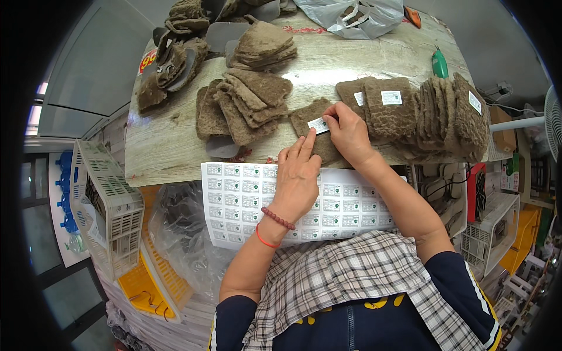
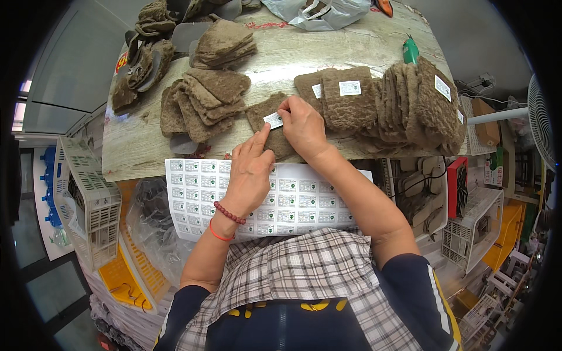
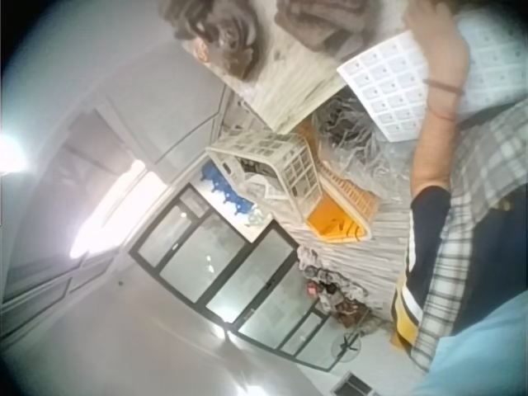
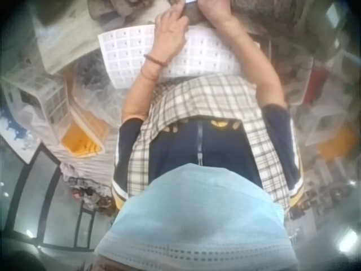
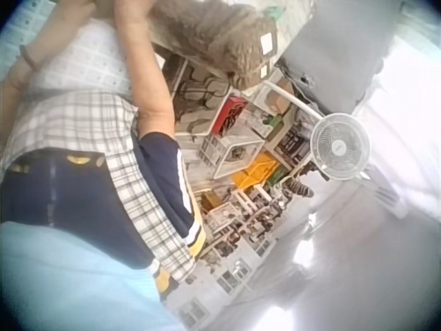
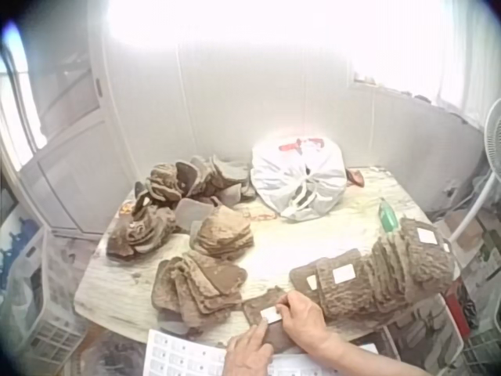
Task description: The person applies adhesive labels from a sheet onto brown fuzzy slippers on a table. They peel each label, place it on a slipper, and smooth it down, repeating the process for multiple items.
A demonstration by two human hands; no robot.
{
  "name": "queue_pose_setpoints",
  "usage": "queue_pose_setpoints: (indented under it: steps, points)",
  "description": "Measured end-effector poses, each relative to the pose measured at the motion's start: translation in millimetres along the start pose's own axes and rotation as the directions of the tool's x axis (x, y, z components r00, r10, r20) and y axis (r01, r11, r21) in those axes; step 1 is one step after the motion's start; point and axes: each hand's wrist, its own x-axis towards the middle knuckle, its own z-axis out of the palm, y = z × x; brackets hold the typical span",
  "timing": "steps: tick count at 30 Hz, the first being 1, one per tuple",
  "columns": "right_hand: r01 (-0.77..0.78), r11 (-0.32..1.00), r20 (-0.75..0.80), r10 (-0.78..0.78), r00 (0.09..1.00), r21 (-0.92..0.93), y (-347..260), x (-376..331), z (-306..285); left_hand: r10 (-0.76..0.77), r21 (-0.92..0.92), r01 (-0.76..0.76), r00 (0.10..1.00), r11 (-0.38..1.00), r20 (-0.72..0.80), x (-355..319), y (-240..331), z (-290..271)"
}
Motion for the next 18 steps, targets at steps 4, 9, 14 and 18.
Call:
queue_pose_setpoints:
  steps: [4,9,14,18]
  points:
    - [0.025,0.999,-0.008,-0.025,1.0,-0.026,-3,-1,0,-0.012,0.062,0.009,0.999,0.998,0.05,0,0,2]
    - [0.18,0.966,-0.049,-0.192,0.98,-0.183,-4,-5,3,-0.023,0.07,0.016,0.996,0.997,0.091,2,1,-3]
    - [0.212,0.926,-0.032,-0.233,0.972,-0.312,-7,-7,7,-0.018,0.066,0.011,0.994,0.998,0.104,4,2,-5]
    - [0.165,0.938,-0.056,-0.191,0.98,-0.304,-13,-7,4,-0.013,0.075,0.006,0.995,0.997,0.099,4,1,-5]
